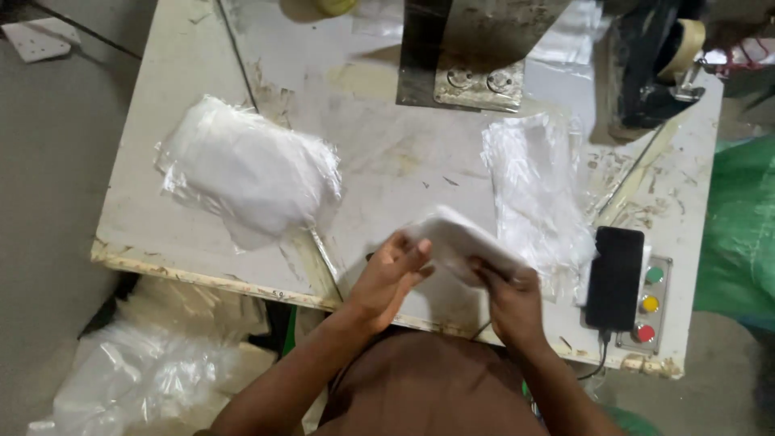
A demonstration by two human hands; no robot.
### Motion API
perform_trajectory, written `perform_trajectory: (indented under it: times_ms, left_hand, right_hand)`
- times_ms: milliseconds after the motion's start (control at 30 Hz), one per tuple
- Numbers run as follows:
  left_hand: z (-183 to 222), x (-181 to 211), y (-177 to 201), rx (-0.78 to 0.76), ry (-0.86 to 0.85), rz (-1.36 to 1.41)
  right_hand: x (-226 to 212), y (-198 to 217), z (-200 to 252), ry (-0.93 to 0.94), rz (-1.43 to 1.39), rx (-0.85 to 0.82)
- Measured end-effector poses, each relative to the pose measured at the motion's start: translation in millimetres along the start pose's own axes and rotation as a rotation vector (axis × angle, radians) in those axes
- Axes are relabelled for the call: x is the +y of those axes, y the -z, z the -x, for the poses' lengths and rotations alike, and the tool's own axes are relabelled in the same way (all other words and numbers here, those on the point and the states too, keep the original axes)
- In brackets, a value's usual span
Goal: Packaging small white squares into clear plastic bags at a workbench
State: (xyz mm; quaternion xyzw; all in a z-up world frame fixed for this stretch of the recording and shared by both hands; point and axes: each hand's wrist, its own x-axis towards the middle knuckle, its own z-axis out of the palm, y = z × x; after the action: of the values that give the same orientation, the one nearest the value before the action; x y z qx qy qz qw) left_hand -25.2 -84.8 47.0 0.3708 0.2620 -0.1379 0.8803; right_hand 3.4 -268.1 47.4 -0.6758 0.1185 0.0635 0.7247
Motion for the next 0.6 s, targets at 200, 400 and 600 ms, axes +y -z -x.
perform_trajectory:
  times_ms: [200, 400, 600]
  left_hand:
    - [-23, -24, -4, 0.018, -0.468, 0.329]
    - [3, 41, 13, -0.296, -0.688, 0.074]
    - [-12, 96, 130, 0.550, -0.520, -1.299]
  right_hand:
    - [-14, -25, 10, -0.003, -0.227, -0.281]
    - [61, 20, -18, -0.219, -0.263, -0.144]
    - [8, 6, -5, -0.169, -0.007, -0.081]
